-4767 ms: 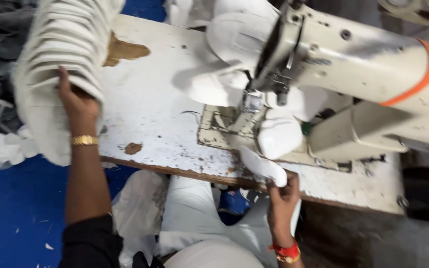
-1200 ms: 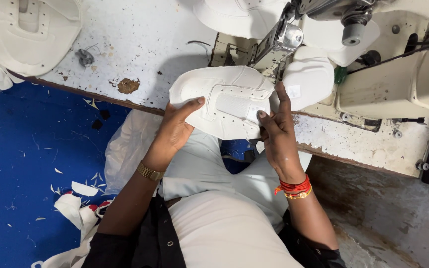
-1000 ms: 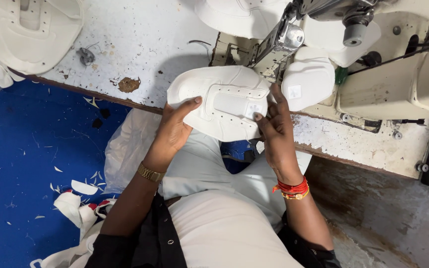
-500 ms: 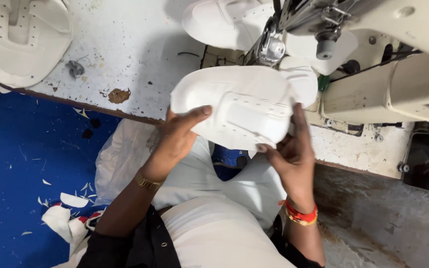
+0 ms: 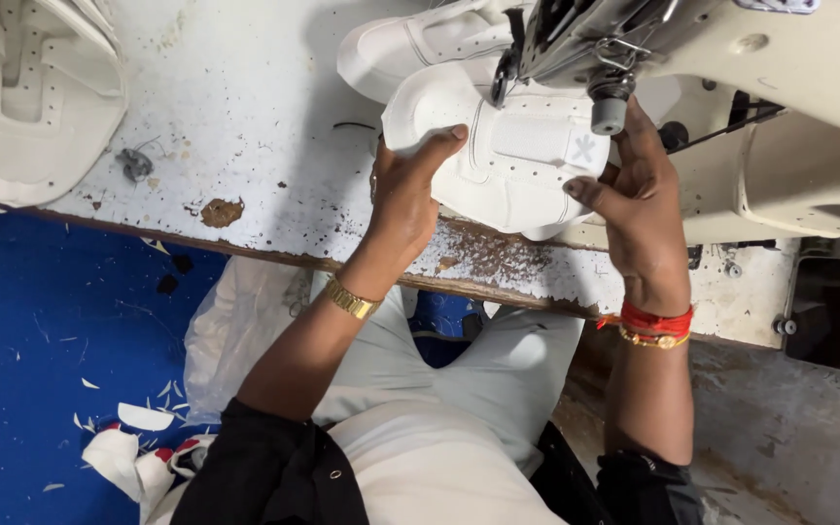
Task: The person operates a sewing machine to stitch white shoe parts, repeatedly picking up components from a pile, aligning them under the needle, and sewing them. The person handles the shoe parts by hand, moving them between the machine and the work table.
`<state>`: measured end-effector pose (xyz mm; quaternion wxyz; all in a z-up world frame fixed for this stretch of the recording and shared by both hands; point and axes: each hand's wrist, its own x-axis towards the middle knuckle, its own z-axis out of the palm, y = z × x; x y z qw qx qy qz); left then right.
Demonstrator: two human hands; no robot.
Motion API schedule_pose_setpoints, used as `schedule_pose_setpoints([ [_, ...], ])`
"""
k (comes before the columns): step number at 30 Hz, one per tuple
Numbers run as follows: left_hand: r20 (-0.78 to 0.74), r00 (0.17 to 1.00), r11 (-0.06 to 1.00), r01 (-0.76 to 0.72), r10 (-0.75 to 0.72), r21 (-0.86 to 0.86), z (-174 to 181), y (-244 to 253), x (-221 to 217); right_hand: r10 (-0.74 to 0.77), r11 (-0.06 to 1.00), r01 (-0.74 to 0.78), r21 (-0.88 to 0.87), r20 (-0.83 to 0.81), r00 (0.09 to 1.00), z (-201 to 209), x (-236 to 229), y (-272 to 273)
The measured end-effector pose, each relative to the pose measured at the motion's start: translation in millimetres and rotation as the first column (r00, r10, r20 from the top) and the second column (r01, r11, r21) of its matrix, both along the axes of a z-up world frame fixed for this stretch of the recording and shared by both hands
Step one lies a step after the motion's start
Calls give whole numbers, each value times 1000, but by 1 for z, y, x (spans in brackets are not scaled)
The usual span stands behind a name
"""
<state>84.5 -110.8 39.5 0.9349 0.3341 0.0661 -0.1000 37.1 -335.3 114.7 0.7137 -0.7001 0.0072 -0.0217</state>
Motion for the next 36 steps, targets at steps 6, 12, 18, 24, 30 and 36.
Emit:
schedule_pose_setpoints([
  [6,64,994,996,-82,83,-16,0,-12,3,82,994,-79,77,-34,996,-7,20,-24],
  [12,69,990,992,-123,125,-37,-12,-24,5,93,991,-88,97,-43,995,-13,31,-34],
  [18,109,983,989,-144,148,-43,-10,-27,4,62,995,-56,83,-72,995,-6,31,-31],
  [24,133,966,975,-222,223,-25,-12,-38,-8,-112,688,359,-631,396,911,1,-20,-38],
  [30,82,971,971,-219,227,-92,-15,-38,-7,-425,12,795,-607,716,553,-49,-84,-147],
  [36,40,986,981,-157,163,-114,-23,-36,2,-501,-104,748,-656,684,530,-78,-87,-192],
])
